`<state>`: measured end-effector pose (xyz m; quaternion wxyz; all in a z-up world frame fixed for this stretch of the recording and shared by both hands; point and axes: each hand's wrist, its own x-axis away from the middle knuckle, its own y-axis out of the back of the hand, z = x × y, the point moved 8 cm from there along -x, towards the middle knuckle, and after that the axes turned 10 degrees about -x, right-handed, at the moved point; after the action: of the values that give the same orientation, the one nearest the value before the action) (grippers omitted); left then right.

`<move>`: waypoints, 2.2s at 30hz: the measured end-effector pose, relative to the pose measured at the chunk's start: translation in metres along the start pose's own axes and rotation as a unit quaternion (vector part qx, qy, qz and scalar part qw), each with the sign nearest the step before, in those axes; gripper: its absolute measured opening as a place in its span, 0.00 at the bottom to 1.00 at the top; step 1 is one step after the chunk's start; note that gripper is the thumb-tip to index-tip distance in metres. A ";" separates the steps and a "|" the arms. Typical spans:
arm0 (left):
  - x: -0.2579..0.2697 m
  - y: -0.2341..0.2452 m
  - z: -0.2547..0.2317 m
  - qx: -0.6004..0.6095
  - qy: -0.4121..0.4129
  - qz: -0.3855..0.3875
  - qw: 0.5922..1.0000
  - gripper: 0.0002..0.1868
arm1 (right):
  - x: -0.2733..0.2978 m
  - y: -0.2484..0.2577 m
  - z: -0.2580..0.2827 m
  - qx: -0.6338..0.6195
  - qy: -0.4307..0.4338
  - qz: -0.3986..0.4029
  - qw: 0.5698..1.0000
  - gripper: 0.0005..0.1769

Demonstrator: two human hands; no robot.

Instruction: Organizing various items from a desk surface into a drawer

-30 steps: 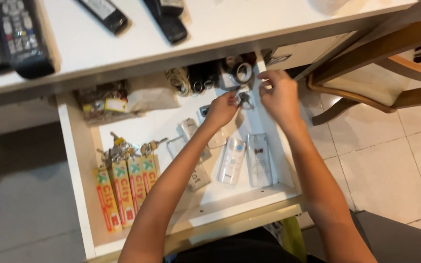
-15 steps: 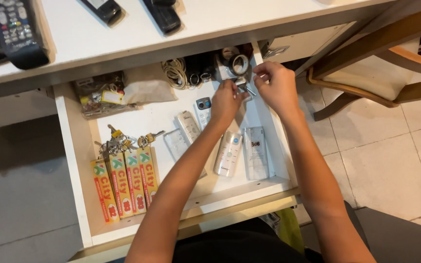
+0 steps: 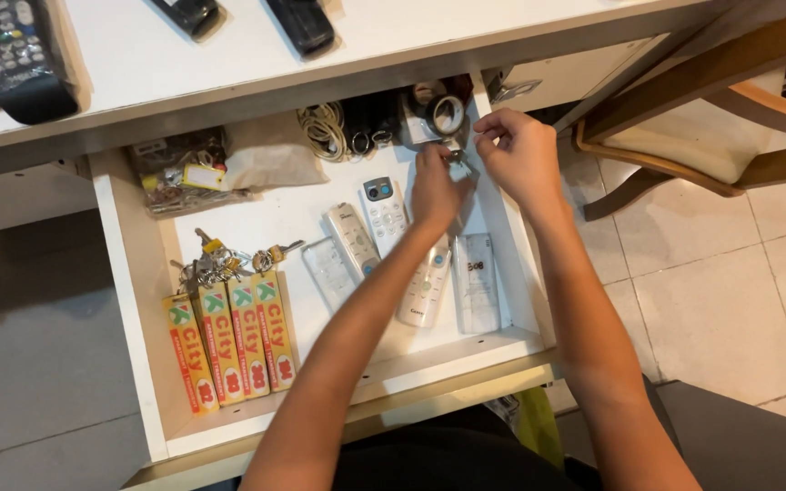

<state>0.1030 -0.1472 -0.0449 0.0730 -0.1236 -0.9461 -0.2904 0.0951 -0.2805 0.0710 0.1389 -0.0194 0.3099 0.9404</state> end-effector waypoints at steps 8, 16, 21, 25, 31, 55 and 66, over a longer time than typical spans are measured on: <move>0.025 0.028 0.002 -0.100 -0.065 0.018 0.993 0.29 | 0.011 -0.037 -0.020 0.101 -0.088 0.165 0.977 0.19; -0.012 -0.009 0.034 -0.025 -0.066 0.023 0.997 0.33 | 0.042 -0.047 0.046 0.103 -0.179 0.273 0.939 0.44; -0.026 -0.017 0.059 0.069 -0.005 0.038 0.997 0.38 | 0.015 -0.003 0.032 -0.101 -0.050 0.076 0.991 0.30; -0.014 0.012 0.050 0.093 -0.025 0.039 0.995 0.39 | 0.006 -0.002 0.009 -0.038 -0.080 0.100 0.991 0.22; 0.003 0.106 0.057 -0.126 -0.094 0.005 0.988 0.21 | 0.037 -0.064 0.059 0.057 -0.066 0.353 0.931 0.20; 0.153 0.039 0.023 -0.277 -0.009 0.288 0.917 0.56 | 0.105 -0.086 -0.038 0.366 -0.034 0.425 0.827 0.40; 0.099 0.160 0.102 -0.384 -0.005 0.094 0.918 0.43 | 0.098 -0.084 -0.024 0.512 0.044 0.413 0.752 0.27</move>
<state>0.0453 0.0575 -0.0226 0.0426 -0.2322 -0.7458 -0.6230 0.0224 -0.2057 -0.0089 -0.2871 0.1430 0.7283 0.6055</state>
